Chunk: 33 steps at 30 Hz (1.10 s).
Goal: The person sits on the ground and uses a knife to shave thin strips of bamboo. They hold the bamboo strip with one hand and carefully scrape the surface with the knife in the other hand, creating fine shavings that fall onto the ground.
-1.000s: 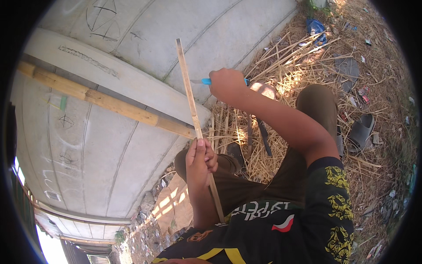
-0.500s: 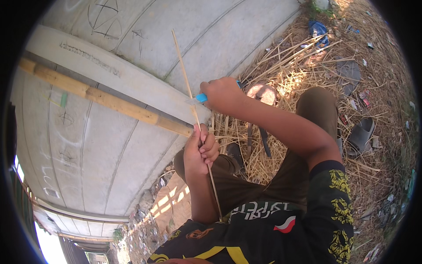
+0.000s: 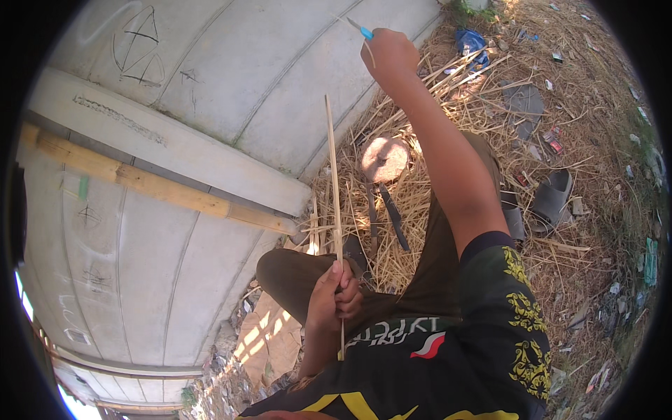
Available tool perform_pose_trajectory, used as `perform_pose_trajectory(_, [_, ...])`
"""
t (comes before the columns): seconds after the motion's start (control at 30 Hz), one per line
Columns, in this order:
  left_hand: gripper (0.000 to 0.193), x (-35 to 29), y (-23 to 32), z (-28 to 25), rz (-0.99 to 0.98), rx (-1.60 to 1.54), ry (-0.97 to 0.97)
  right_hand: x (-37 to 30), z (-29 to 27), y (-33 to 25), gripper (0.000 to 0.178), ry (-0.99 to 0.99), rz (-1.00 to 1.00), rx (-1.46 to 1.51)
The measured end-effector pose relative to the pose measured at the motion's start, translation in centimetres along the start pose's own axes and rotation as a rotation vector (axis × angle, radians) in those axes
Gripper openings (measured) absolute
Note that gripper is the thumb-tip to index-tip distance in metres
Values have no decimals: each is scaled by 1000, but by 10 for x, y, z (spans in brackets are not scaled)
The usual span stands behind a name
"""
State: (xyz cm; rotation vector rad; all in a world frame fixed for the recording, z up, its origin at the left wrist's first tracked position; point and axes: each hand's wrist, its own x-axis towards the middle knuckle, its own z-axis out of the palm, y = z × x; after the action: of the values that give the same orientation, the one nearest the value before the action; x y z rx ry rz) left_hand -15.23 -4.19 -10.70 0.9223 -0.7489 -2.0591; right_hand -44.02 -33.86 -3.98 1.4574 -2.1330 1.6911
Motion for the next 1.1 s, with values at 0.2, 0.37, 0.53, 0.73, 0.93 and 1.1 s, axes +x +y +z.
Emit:
perform_pose_trajectory(0.2, [27, 22, 65, 7, 286, 354, 211, -88, -4, -60, 14, -430, -511, -9])
perform_pose_trajectory(0.37, [26, 34, 78, 12, 505, 413, 404, -140, 11, -77, 9, -499, -815, -51])
perform_pose_trajectory(0.53, [24, 37, 70, 12, 514, 447, 477, -150, 13, -81, 7, -472, -820, -18])
perform_pose_trajectory(0.73, [26, 42, 46, 29, 424, 487, 424, -93, 25, -53, 6, -282, -518, -119])
perform_pose_trajectory(0.93, [28, -2, 1, 33, 291, 592, 351, -8, 21, 14, 14, -130, -15, -215])
perform_pose_trajectory(1.1, [30, 5, 26, 2, 318, 431, 282, -62, -12, -49, 18, -281, -347, 27])
